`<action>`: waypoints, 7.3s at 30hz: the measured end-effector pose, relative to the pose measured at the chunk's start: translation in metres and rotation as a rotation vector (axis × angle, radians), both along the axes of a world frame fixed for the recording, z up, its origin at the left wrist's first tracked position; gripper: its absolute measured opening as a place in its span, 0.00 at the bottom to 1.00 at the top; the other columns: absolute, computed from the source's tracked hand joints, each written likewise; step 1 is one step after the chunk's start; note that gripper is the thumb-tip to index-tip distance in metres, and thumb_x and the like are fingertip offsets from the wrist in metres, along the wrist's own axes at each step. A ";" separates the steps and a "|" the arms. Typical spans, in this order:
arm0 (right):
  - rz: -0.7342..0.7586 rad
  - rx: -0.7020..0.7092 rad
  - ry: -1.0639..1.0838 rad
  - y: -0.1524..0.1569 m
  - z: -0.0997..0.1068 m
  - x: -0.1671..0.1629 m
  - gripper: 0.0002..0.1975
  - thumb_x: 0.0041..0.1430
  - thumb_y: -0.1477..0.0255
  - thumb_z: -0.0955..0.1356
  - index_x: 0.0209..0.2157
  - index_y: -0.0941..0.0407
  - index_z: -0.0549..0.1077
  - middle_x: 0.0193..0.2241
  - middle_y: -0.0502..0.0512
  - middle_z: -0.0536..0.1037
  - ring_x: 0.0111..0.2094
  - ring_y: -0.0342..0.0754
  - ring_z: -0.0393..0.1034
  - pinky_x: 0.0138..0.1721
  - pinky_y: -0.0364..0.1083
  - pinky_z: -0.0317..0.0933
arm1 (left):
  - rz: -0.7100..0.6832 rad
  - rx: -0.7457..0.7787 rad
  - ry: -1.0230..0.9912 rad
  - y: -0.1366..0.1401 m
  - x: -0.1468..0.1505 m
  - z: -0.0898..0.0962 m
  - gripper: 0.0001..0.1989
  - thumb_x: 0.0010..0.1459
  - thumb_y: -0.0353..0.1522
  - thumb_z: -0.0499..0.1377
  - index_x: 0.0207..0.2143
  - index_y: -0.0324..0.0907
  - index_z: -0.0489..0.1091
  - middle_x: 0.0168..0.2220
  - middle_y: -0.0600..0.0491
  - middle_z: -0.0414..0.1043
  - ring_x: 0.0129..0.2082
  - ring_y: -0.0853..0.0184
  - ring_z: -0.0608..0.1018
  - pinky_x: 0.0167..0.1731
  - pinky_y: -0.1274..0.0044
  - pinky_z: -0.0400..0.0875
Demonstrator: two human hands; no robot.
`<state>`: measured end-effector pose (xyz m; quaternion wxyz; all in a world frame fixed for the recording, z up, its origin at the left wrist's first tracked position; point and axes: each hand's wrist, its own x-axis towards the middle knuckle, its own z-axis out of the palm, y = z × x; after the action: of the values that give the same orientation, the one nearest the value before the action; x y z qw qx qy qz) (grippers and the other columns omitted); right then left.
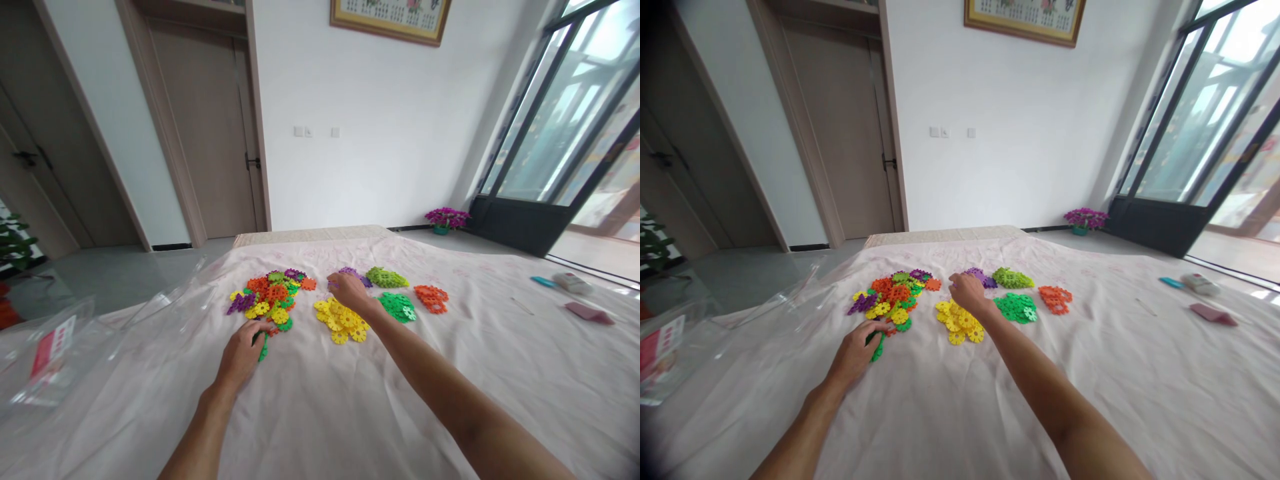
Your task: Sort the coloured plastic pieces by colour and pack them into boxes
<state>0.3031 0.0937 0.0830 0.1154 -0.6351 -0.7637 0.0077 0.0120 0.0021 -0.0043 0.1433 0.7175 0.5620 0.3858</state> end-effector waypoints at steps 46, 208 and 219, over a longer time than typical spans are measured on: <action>-0.544 0.247 0.336 -0.018 -0.013 0.212 0.21 0.59 0.73 0.61 0.53 0.55 0.74 0.53 0.60 0.74 0.52 0.51 0.69 0.52 0.48 0.61 | 0.115 0.110 0.124 0.003 -0.005 -0.008 0.16 0.58 0.34 0.51 0.47 0.43 0.70 0.49 0.48 0.73 0.52 0.61 0.73 0.56 0.69 0.64; 0.553 0.032 0.263 -0.104 -0.044 -0.093 0.24 0.59 0.58 0.69 0.54 0.52 0.70 0.48 0.58 0.74 0.47 0.51 0.68 0.47 0.48 0.61 | 0.204 -0.179 -0.348 0.005 -0.016 -0.007 0.14 0.55 0.32 0.51 0.39 0.44 0.75 0.39 0.53 0.81 0.42 0.66 0.81 0.44 0.77 0.73; 0.452 0.037 0.201 -0.109 -0.060 -0.120 0.20 0.58 0.56 0.69 0.50 0.47 0.73 0.46 0.53 0.73 0.46 0.52 0.62 0.45 0.49 0.56 | 0.221 -0.150 -0.261 0.000 -0.012 0.000 0.14 0.55 0.31 0.51 0.38 0.44 0.76 0.41 0.52 0.80 0.42 0.66 0.80 0.45 0.77 0.71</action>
<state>0.1829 -0.0153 0.0233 0.1978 -0.4421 -0.8710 0.0825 -0.0003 0.0025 -0.0039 0.2247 0.5825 0.6411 0.4463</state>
